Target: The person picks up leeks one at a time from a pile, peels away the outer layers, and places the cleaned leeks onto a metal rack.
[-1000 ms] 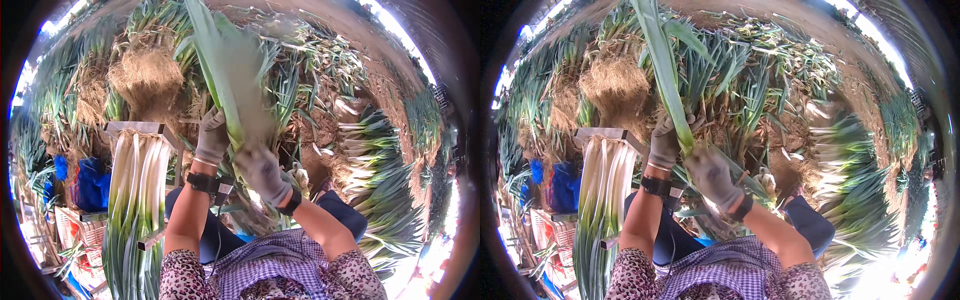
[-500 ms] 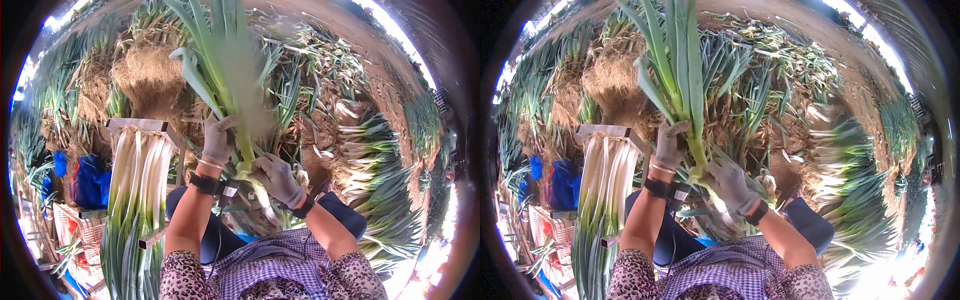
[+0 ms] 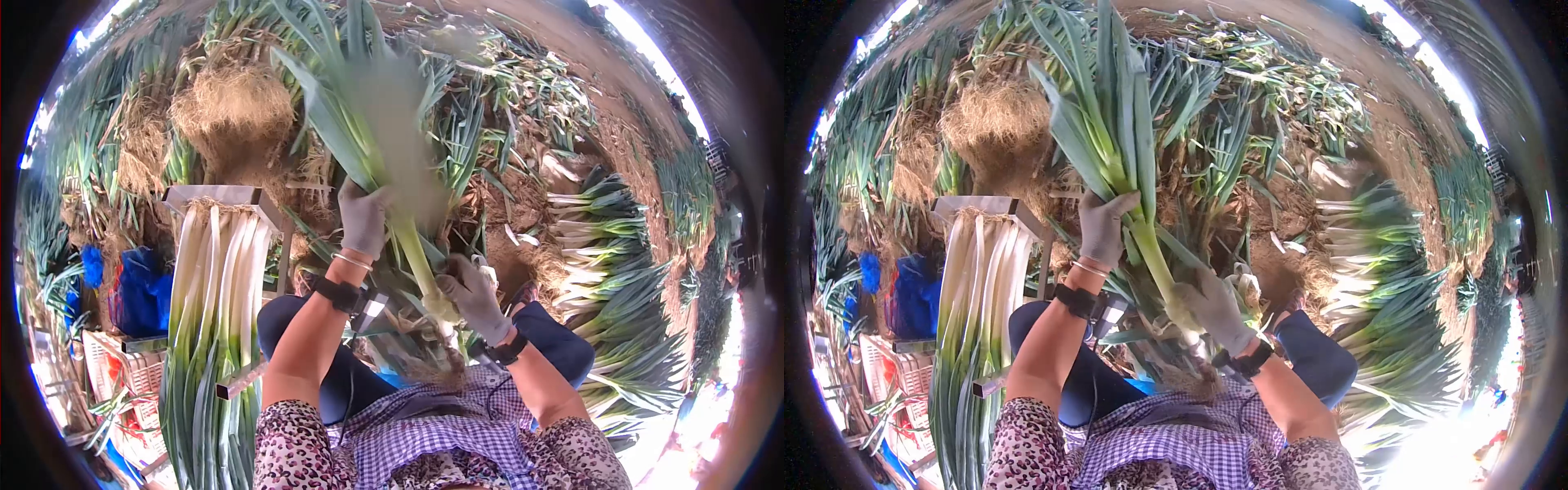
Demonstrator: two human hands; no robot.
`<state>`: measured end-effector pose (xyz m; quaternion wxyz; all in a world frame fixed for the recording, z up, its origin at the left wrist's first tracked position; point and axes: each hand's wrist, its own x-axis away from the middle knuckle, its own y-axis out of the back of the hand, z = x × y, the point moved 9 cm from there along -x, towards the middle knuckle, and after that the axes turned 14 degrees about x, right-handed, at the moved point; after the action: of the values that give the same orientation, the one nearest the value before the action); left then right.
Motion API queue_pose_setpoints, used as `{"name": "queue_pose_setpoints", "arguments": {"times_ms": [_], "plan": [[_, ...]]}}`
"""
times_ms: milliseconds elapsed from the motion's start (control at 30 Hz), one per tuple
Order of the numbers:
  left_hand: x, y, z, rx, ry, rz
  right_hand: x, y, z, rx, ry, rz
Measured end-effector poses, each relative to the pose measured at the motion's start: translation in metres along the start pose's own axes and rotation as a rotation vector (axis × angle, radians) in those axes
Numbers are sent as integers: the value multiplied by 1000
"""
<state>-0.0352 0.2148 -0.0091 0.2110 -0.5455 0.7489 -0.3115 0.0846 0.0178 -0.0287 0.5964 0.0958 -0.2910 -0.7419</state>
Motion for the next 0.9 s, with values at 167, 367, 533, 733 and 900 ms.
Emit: {"name": "queue_pose_setpoints", "arguments": {"times_ms": [167,367,533,733,900], "plan": [[6,-29,-24,-88,-180,118,-15,-23,-4,629,9,-6],[-21,-28,28,50,279,247,-74,-5,60,254,192,48],[-42,12,80,-214,284,130,-64,-7,39,179,180,-61],[-58,13,85,-105,385,-121,5,11,11,227,-5,-56],[-101,16,71,-211,344,-228,68,38,16,165,-175,-16]]}}
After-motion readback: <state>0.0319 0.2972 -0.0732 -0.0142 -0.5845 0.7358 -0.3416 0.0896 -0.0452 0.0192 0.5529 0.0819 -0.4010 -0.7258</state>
